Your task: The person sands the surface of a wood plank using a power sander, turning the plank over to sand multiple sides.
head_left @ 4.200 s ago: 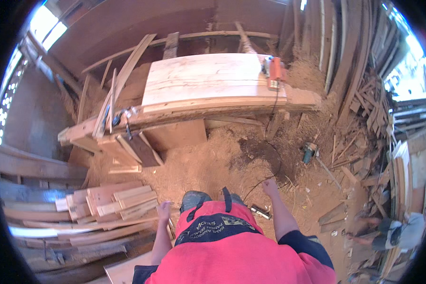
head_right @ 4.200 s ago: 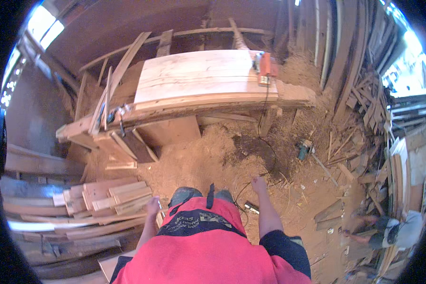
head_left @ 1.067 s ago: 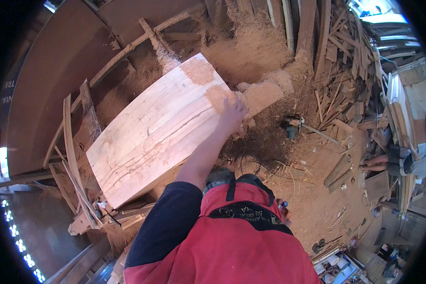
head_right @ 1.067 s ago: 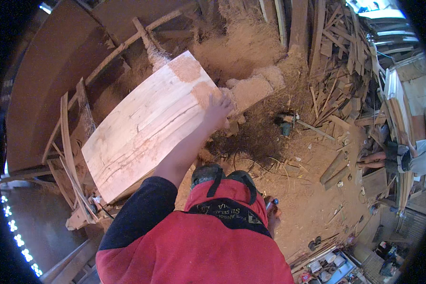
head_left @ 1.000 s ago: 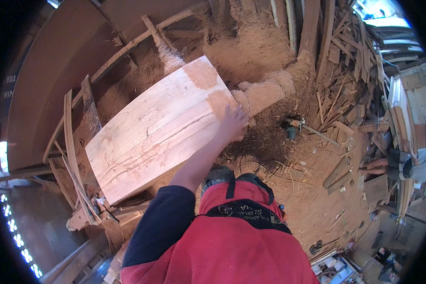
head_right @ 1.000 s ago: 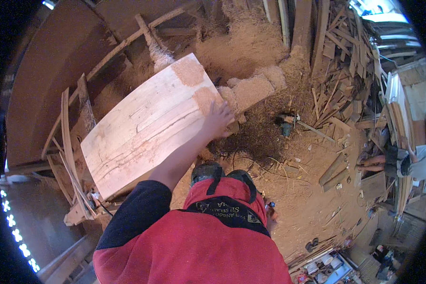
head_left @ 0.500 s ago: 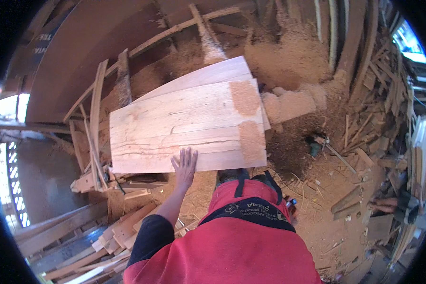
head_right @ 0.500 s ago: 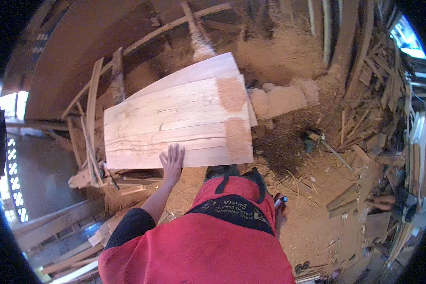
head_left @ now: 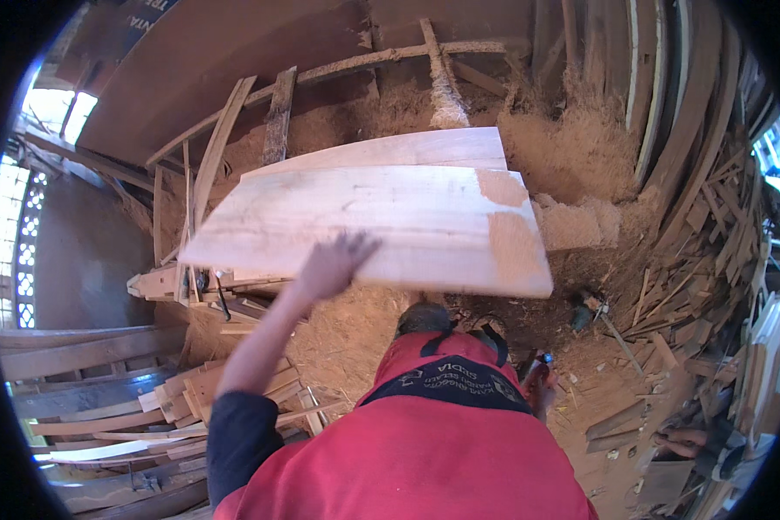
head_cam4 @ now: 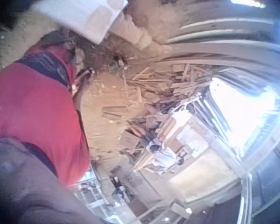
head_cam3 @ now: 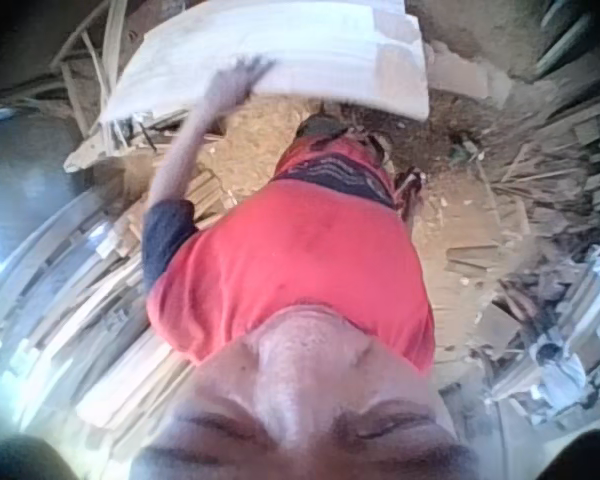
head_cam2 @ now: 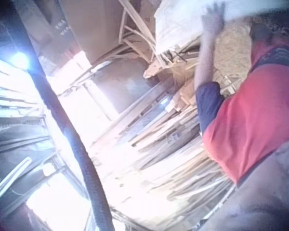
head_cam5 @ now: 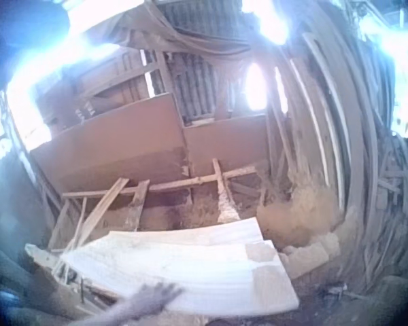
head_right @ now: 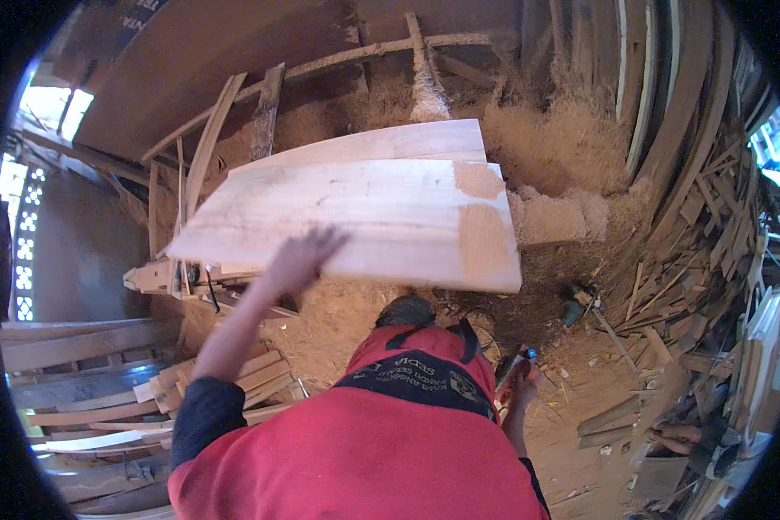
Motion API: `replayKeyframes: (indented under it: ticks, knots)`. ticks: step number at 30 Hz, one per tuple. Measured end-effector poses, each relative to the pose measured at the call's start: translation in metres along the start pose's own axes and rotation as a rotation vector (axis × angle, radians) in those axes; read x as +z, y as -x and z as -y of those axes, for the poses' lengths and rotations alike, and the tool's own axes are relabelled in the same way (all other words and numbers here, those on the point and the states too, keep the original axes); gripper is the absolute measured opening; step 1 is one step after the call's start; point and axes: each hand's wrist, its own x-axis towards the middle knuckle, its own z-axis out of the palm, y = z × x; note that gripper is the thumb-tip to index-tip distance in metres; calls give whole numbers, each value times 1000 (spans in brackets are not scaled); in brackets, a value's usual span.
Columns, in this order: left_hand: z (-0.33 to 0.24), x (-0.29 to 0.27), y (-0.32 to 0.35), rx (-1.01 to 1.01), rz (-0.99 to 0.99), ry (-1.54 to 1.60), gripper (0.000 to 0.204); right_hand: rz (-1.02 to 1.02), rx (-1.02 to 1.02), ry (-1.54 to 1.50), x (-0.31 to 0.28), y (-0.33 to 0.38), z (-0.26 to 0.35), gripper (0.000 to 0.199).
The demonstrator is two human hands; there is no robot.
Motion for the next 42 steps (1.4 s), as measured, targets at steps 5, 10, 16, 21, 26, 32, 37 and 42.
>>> replayKeyframes:
  ticks: [5, 10, 16, 21, 26, 32, 37, 42]
  knots:
    - [107, -111, -46, -134, -534, 2, 61, 54, -115, 358, 26, 0, 7, 68]
    - [147, -137, -178, -318, -1050, -71, 68, -44, -348, 523, 51, 17, 6, 68]
    - [163, -157, -236, -434, -944, 34, 74, -51, -137, 258, 49, 75, 29, 46]
    - [125, -102, -165, -466, -1113, 61, 76, 111, 104, 118, 51, 149, 92, 45]
    - [70, -65, -102, -843, -1531, 808, 98, -9, 0, 218, 60, 144, 68, 59]
    - [12, -39, -98, -713, -1783, 1698, 94, -58, -61, 304, 62, 61, -6, 65]
    - [31, -28, -70, -775, -1795, 1539, 97, -47, -39, 266, 73, 78, 51, 55]
    - [45, -6, -63, -759, -1753, 1515, 98, -44, -101, 194, 43, 96, 112, 64]
